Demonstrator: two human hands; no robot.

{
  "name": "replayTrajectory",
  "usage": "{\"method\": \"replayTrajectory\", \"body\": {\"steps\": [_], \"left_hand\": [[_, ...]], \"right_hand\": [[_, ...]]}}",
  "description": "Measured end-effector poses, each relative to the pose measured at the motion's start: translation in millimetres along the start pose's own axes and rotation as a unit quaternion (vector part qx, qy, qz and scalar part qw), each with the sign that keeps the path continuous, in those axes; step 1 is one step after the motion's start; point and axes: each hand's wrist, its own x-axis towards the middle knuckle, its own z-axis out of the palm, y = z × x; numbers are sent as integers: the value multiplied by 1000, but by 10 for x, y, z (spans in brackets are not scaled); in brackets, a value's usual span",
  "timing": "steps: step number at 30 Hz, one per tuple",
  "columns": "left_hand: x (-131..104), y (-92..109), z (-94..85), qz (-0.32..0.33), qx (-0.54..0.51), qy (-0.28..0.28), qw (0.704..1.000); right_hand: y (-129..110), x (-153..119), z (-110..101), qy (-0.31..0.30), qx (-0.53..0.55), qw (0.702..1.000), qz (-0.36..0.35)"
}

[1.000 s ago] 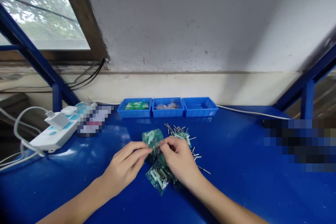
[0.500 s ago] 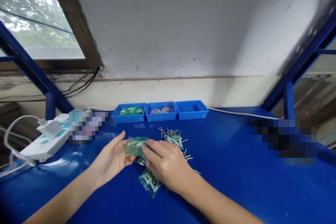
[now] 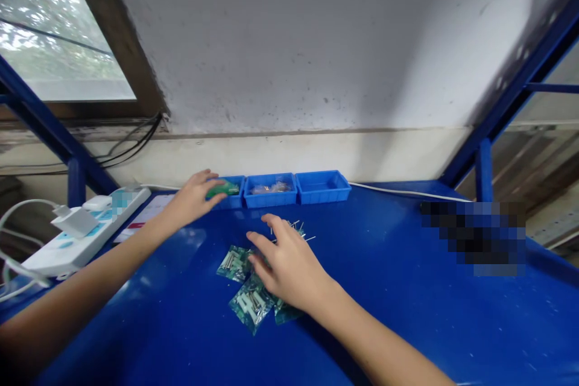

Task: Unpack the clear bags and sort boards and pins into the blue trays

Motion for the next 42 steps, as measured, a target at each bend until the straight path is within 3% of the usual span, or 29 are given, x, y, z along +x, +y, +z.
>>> {"method": "replayTrajectory", "body": {"steps": [2,6,9,14,18,22,26,31,37,42], "left_hand": [[-193,0,115,-23,10,4,1000],[-647,50,151,-125,-31,93,987],[-809,121,115,-149,-58,85,983],[-793,414,146,-134,-114,31,984],[-816,684,132,-121,-168,-68,976],[-777,780,105,-86,-190,-177,962],[-516,752,263,-19,-156,-176,972],[-223,779,466,99,-127,-208,965],[-337,710,373,81,-123,-184,972],[-513,782,191,14,-206,-171,963]], "right_hand": [[83,4,-15,-2,10,1000,27],[279,3,-7,0,16,997,78],[380,1,12,6,20,994,104],[473,3,47,-8,25,992,123],[542,-8,144,-44,16,989,139],[556,4,276,-75,17,985,153],[493,44,325,-104,13,986,131],[404,34,233,-135,55,986,79],[348,16,191,-124,71,988,62],[287,30,155,-53,70,995,55]]}}
